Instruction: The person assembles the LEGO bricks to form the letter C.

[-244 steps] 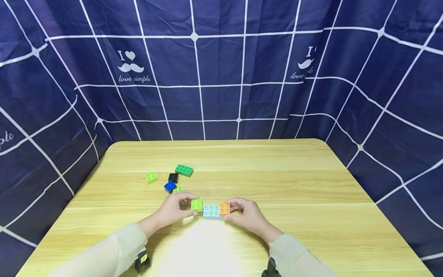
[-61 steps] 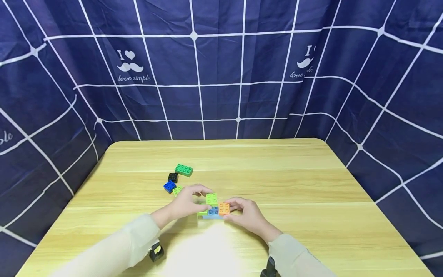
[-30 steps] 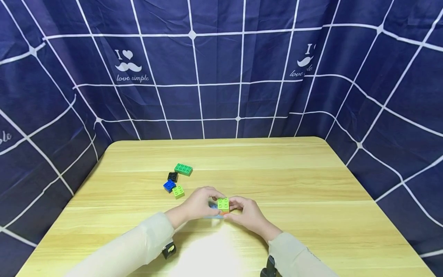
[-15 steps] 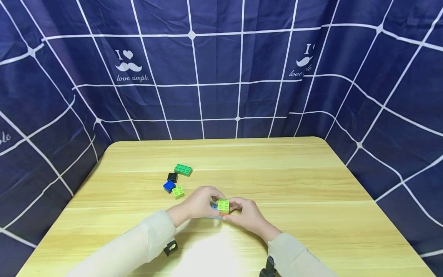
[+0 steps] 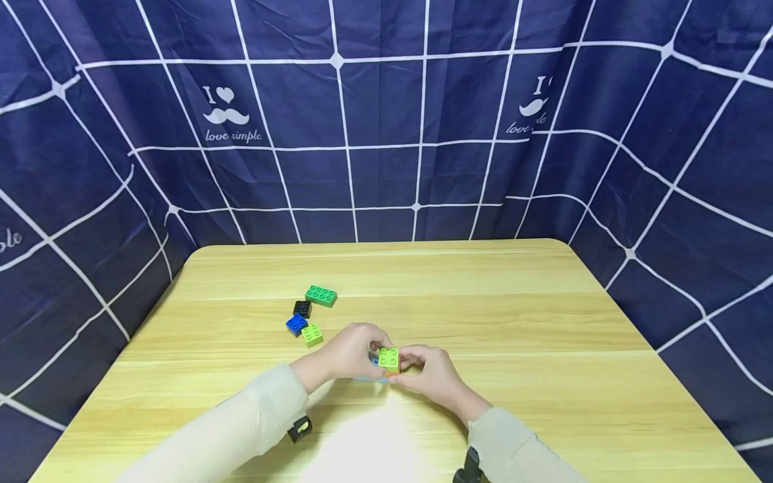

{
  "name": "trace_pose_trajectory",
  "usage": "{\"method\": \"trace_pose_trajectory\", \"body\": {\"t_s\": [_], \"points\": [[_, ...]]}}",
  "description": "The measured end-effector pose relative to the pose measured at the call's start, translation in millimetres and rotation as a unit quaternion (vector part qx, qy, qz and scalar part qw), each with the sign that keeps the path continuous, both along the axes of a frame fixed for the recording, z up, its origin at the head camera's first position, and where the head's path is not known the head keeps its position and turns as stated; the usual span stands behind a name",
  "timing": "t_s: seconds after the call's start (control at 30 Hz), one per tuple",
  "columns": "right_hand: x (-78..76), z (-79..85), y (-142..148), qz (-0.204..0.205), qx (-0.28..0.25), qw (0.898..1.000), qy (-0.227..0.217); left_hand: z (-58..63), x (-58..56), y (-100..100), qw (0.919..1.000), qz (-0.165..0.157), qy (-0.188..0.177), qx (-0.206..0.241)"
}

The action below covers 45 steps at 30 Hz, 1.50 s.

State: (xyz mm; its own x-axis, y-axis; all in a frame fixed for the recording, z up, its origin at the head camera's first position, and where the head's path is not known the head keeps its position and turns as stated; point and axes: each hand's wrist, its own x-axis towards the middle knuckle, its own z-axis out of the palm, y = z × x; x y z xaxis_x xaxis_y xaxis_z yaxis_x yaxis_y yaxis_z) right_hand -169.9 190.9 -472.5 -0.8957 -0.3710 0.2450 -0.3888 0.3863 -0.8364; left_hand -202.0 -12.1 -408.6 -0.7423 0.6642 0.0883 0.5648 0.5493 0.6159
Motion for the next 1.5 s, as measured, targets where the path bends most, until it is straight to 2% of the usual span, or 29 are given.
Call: {"method": "trace_pose_trajectory", "body": {"t_s": [0.17,0.4,0.5,0.77,0.93,1.07,1.2,1.3,1.43,1.5], "points": [[-0.7,0.5,0.4,-0.011,0.010,1.000,-0.007,-0.3,-1.1,0.1,1.0000,-0.004,0.001,-0.002],[0.6,4.6,-1.3,-0.028,0.018,0.999,-0.034,3.0,-1.8,-1.2,0.9977,-0.037,0.051,-0.026],[2.2,7.7,-3.1,-0.033,0.028,0.998,-0.041,3.7,-2.6,-1.7,0.9969,-0.042,0.055,-0.038],[14.5,40.8,-13.6,-0.022,0.033,0.999,-0.035,2.9,-2.8,-2.4,0.9975,-0.036,0.048,-0.039],[17.0,46.5,-15.6,-0.024,0.041,0.998,-0.042,1.6,-2.2,-0.5,0.9970,-0.036,0.057,-0.037],[17.5,46.2,-14.9,-0.026,0.039,0.998,-0.051,0.3,-3.5,2.9,0.9963,-0.037,0.066,-0.039],[15.1,41.5,-13.1,-0.023,0.031,0.998,-0.050,-2.8,-4.2,3.5,0.9991,-0.024,0.028,-0.021],[9.9,28.6,-10.2,-0.022,0.031,0.998,-0.044,-6.5,-3.1,0.9,0.9999,-0.013,0.000,0.002],[3.0,11.0,-4.8,-0.017,0.042,0.998,-0.031,-10.9,-1.7,-3.4,0.9996,-0.008,-0.011,0.024],[0.9,7.2,-2.6,-0.011,0.042,0.999,-0.026,-12.6,-1.4,-5.1,0.9992,-0.005,-0.021,0.035]]}}
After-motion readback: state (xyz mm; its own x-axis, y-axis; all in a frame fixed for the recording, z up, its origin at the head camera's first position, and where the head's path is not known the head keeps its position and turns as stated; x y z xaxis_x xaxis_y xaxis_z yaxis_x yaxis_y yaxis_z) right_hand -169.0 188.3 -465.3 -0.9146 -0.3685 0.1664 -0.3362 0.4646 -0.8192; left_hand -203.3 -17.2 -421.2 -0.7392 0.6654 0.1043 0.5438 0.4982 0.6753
